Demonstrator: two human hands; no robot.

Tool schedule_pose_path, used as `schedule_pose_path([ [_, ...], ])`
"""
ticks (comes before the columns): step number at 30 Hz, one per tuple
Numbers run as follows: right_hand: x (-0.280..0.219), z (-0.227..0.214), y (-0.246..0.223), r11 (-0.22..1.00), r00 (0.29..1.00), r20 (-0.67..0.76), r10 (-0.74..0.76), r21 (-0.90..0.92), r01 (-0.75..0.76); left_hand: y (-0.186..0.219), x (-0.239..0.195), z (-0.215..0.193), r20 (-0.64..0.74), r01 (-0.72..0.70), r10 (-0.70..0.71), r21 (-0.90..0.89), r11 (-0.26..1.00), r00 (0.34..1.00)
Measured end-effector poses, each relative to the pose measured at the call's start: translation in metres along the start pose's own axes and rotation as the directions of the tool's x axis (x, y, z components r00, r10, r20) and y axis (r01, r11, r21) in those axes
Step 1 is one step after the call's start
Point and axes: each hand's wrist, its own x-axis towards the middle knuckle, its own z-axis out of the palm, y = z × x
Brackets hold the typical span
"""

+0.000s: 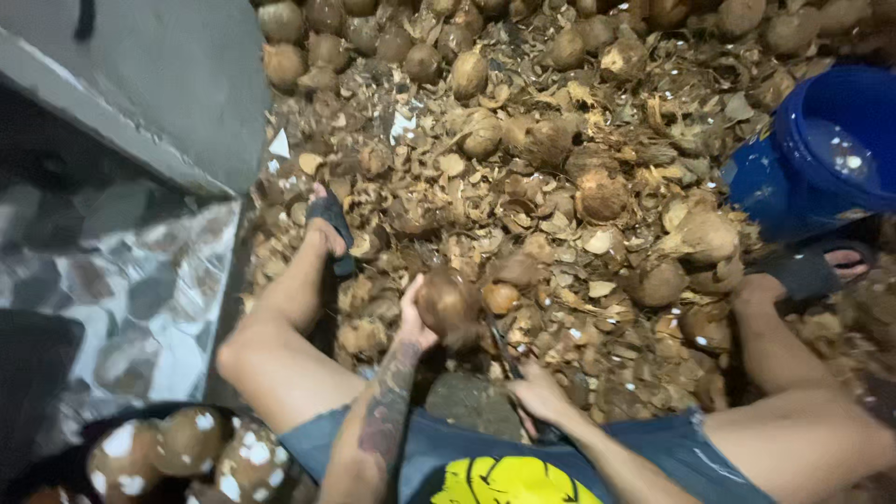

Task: The person sits on the floor and uses a knife to peel the husk off several coconuts. They rotate the coconuts to remove the fibrous outer layer and place the peeled coconuts into a nearby basket.

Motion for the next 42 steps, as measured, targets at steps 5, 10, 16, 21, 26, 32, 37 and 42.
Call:
schedule_pose_path([
  [5,-0.08,-0.022,-0.052,0.85,0.844,-0.096,-0.527,-0.038,0.526,-0.006,0.013,-0.008,0.198,-0.08,0.085,-0.036,0.996,0.977],
  [10,-0.15,-0.047,-0.081,0.481,0.48,-0.22,-0.849,0.052,0.875,-0.001,0.009,-0.022,0.044,-0.023,0.024,-0.027,0.999,0.999],
  [16,-0.083,-0.022,-0.057,0.063,-0.113,-0.453,-0.884,-0.356,0.932,-0.018,0.015,-0.028,0.048,-0.011,0.016,-0.106,0.994,0.999],
  [21,-0.03,-0.018,-0.023,0.975,0.991,0.0,0.131,0.183,-0.129,-0.005,0.003,-0.003,-0.027,-0.104,0.103,-0.007,0.995,0.994],
  [26,-0.051,-0.053,-0.044,0.832,0.783,-0.374,-0.497,0.052,0.553,0.015,-0.036,0.034,-0.087,-0.108,0.099,-0.103,0.989,0.991],
  [32,-0.053,-0.027,-0.057,-0.287,-0.471,-0.453,-0.757,-0.417,0.862,-0.013,-0.001,-0.016,-0.091,0.031,-0.032,-0.016,0.999,0.995],
  [37,-0.015,-0.007,0.005,0.98,0.99,-0.116,-0.084,0.169,0.103,-0.004,-0.001,0.007,0.083,-0.105,0.106,-0.009,0.994,0.991],
  [42,-0.045,-0.026,-0.017,0.984,0.967,-0.185,-0.176,-0.033,0.173,0.005,-0.022,-0.004,0.09,-0.032,0.03,0.012,0.999,0.995],
])
